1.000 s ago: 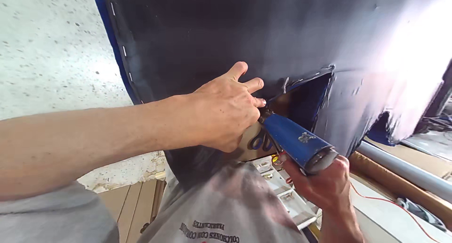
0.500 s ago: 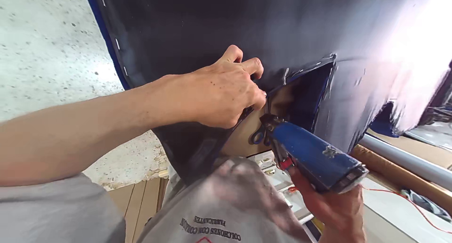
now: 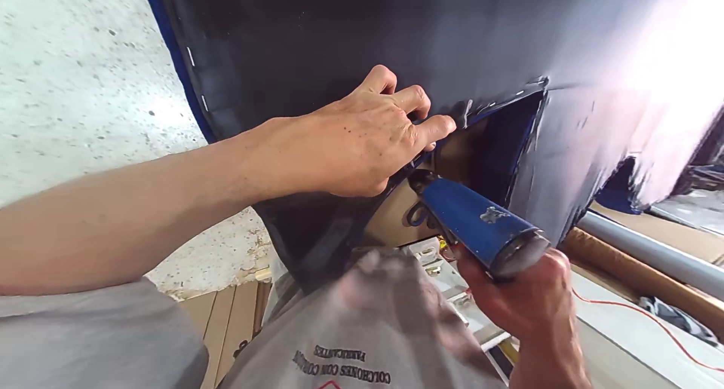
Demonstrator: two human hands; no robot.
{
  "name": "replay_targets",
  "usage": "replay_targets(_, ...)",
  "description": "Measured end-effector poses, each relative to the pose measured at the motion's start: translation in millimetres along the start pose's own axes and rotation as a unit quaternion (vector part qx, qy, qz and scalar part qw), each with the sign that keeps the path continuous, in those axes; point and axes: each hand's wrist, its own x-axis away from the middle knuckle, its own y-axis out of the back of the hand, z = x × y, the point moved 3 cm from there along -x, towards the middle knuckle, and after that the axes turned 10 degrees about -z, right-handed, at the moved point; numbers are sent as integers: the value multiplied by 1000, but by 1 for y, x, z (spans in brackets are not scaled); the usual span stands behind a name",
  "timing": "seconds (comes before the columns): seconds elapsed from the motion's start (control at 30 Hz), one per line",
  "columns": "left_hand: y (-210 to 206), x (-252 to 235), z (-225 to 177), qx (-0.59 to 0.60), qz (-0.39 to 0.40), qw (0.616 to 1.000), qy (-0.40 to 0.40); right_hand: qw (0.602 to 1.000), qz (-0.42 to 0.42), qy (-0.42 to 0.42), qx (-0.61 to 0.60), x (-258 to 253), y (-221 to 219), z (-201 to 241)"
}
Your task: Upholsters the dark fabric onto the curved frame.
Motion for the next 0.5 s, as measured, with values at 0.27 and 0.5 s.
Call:
replay_targets(0.27, 23, 17, 3, 101, -173, 975, 92, 979, -108, -158, 75, 20, 61, -67)
replay_targets(0.5, 7, 19, -32, 35, -181, 969, 168, 976, -154, -153, 30, 4, 23, -159)
